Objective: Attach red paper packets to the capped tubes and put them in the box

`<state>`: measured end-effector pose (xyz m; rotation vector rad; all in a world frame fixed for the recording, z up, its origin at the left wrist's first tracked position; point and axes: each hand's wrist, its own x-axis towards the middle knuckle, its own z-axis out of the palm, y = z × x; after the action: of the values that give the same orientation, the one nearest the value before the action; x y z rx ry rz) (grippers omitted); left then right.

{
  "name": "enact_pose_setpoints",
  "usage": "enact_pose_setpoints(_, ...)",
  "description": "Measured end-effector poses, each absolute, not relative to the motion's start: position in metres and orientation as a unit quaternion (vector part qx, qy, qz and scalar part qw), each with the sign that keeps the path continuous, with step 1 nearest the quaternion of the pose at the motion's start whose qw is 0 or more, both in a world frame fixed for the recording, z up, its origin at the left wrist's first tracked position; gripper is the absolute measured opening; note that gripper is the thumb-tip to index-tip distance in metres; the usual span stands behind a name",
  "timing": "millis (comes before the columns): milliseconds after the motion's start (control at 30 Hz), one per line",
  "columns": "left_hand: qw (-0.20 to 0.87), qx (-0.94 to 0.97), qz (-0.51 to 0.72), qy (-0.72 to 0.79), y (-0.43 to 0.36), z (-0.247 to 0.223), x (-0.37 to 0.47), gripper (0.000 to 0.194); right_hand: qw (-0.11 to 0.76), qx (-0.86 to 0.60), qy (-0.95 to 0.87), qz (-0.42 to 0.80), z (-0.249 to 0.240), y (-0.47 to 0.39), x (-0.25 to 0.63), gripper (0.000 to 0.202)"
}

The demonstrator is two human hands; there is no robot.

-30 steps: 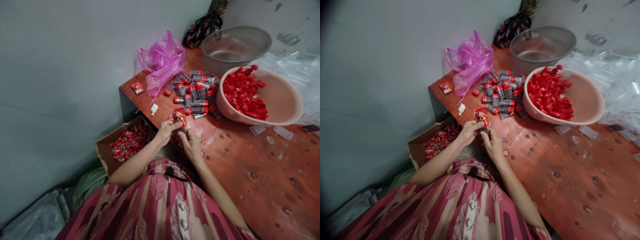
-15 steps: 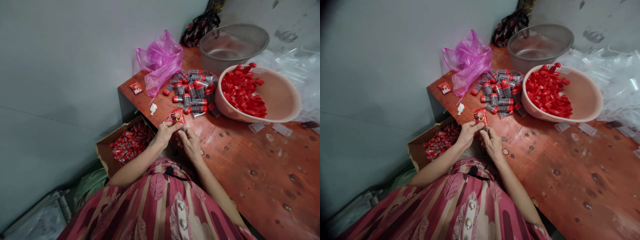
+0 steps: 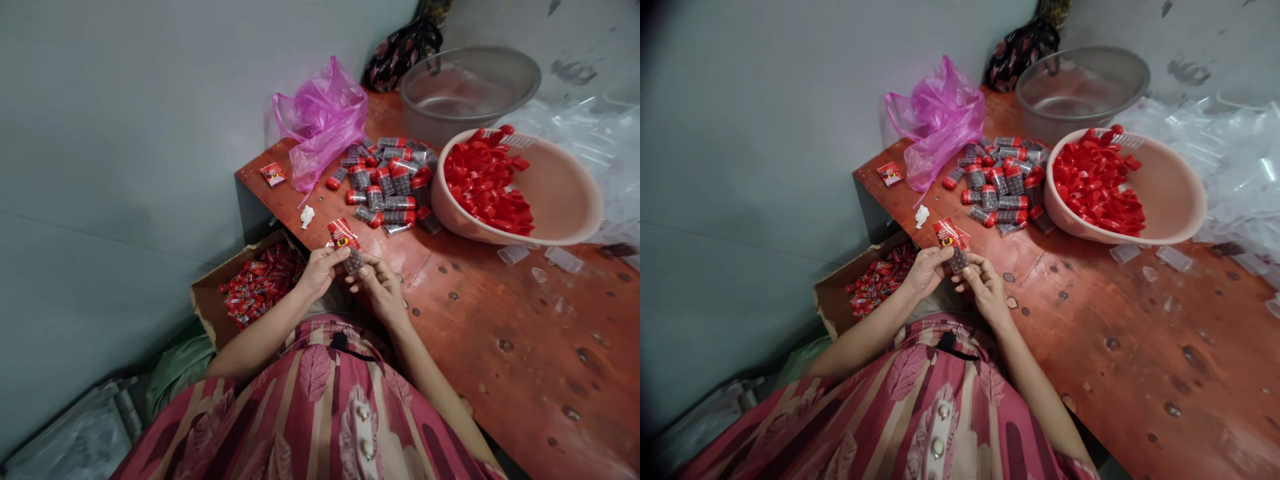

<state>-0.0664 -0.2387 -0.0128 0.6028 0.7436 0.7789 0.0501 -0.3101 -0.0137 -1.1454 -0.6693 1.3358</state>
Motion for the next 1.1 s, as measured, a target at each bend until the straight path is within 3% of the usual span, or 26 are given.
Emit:
enact_pose_setpoints(167,0.827,0.278,0.365,0.324,-0.257,-0.011,-0.07,0.025,0.602,-0.487,-0.272,0.572,-0.019,-0.303,0.046,0.023)
enact_pose_setpoints(333,0.82,0.245,0.397,0.332,-0.266,-0.013,-0.094,0.024,0.554,-0.507,-0.296,0.59,-0.015,-0.292,0.036,0.031)
enact_pose_setpoints(500,0.696,0.175,0.531,0.45,-0.267,-0.023,-0.128,0.054,0.548,-0.536,-0.308,0.563,-0.005,-0.295,0.041,0.026)
enact_pose_setpoints(600,0.622,0.363,0.478,0.503,-0.259,-0.027,-0.125,0.054,0.557,-0.574,-0.302,0.519,-0.002,-0.296,0.049,0.024)
enact_pose_setpoints(700,0.438,0.654,0.402,0.468,-0.241,-0.031,-0.104,0.043,0.553,-0.589,-0.309,0.502,-0.001,-0.297,0.052,0.023)
enact_pose_setpoints(767,0.323,0.753,0.358,0.447,-0.229,-0.036,-0.09,0.038,0.548,-0.593,-0.318,0.497,-0.001,-0.298,0.052,0.023)
enact_pose_setpoints(833,0.278,0.784,0.333,0.443,-0.22,-0.043,-0.08,0.03,0.542,-0.601,-0.326,0.49,-0.001,-0.3,0.053,0.023)
enact_pose_setpoints(1100,0.377,0.709,0.393,0.448,-0.223,-0.048,-0.076,0.021,0.531,-0.638,-0.405,0.384,-0.019,-0.28,0.071,0.027)
